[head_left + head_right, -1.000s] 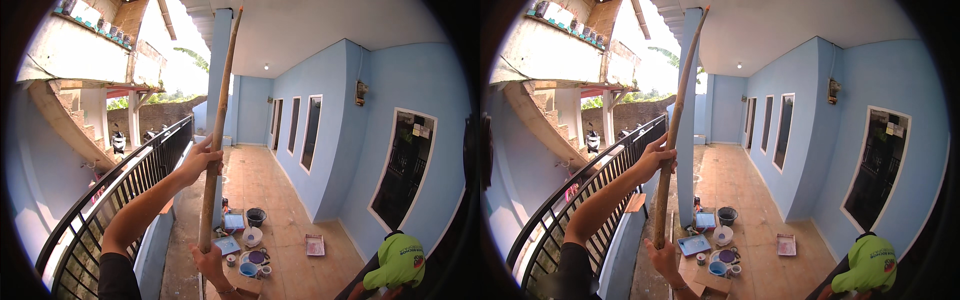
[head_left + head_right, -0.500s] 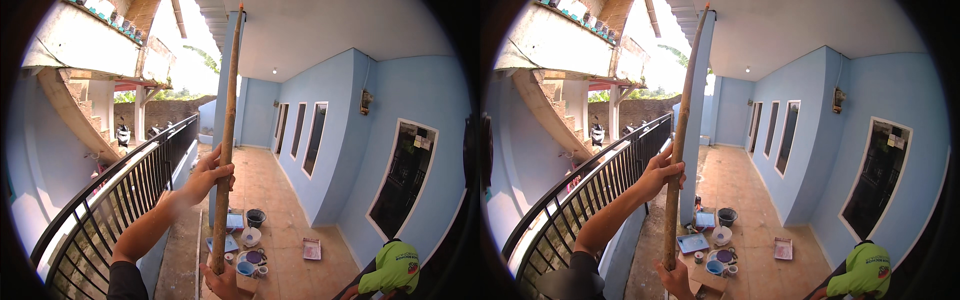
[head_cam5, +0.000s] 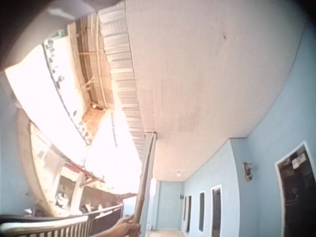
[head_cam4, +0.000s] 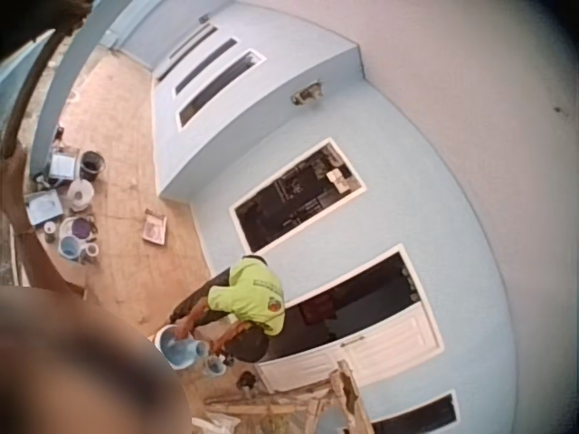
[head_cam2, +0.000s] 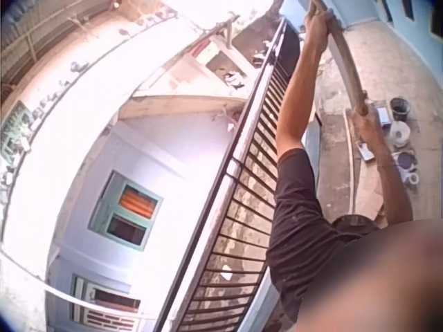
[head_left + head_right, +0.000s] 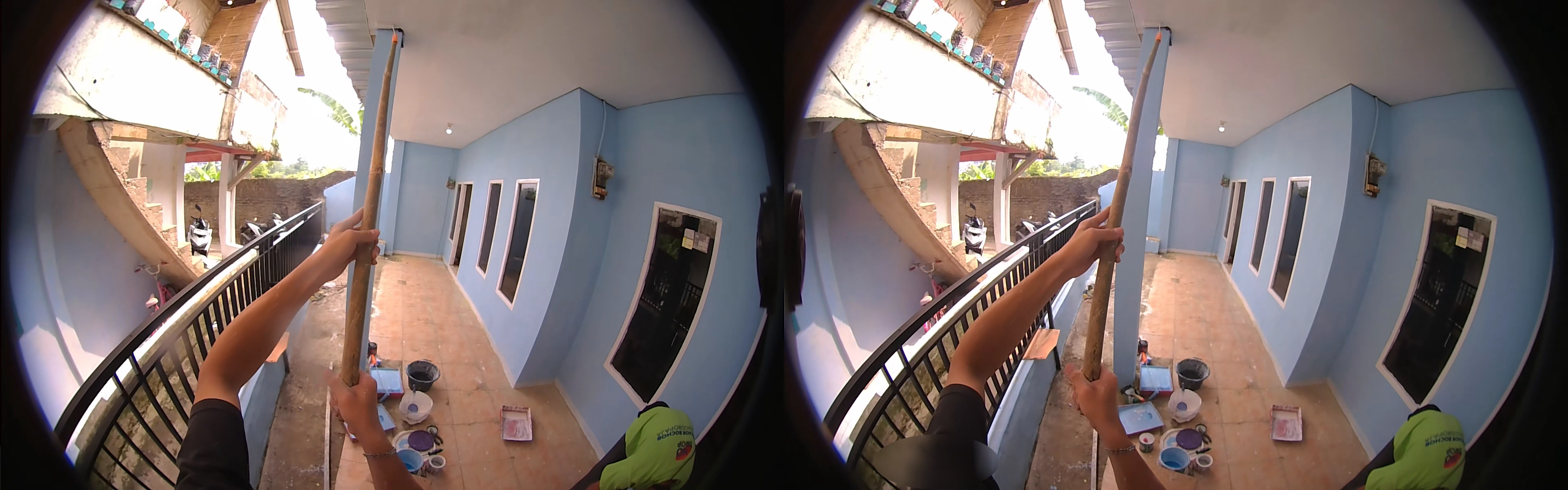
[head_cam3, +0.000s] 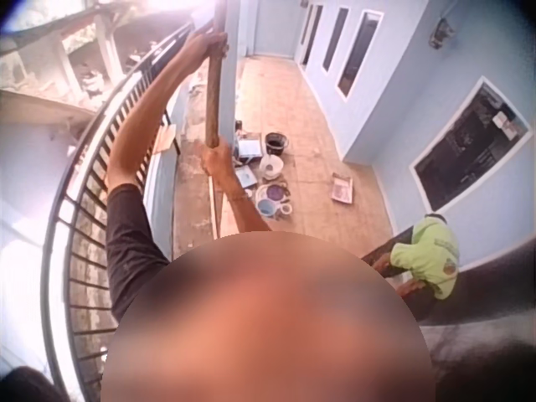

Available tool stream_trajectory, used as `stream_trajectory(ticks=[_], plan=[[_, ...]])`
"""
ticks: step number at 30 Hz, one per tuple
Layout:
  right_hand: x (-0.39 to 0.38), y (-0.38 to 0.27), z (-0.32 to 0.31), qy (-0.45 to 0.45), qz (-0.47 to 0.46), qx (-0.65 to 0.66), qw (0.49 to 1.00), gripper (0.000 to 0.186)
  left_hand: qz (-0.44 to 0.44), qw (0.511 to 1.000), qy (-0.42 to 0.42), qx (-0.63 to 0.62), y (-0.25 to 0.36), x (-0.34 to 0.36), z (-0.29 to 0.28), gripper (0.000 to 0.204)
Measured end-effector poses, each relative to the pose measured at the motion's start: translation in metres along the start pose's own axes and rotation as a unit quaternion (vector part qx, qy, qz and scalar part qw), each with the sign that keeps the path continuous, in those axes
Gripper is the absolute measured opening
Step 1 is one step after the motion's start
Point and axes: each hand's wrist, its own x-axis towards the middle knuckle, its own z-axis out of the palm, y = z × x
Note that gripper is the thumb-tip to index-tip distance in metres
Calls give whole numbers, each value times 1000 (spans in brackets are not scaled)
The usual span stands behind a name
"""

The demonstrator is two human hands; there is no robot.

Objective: The person uses a long bamboo pole with a brush attached to the end to paint the ceiling of a covered outdoor corridor. They repeatedly dip the brush into a paint bucket and apply paint to the ceiling surface. Another person in a green shirt is seen nearby handling paint buckets.

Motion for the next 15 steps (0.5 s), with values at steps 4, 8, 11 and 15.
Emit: stream_trajectory(ticks=[4, 8, 11, 15], plan=[[11, -15, -8, -13, 14, 24, 1000, 31, 9, 1000, 3, -4, 5, 18, 4, 69], [-28, -6, -20, -12, 23, 52, 998, 29, 13, 1000, 4, 20, 4, -14, 25, 70], [-94, 19, -48, 6, 14, -2, 1000, 27, 17, 1000, -4, 6, -14, -75, 66, 74], [-213, 63, -105, 44, 65, -105, 991, 31, 8, 1000, -13, -19, -41, -185, 146, 87]])
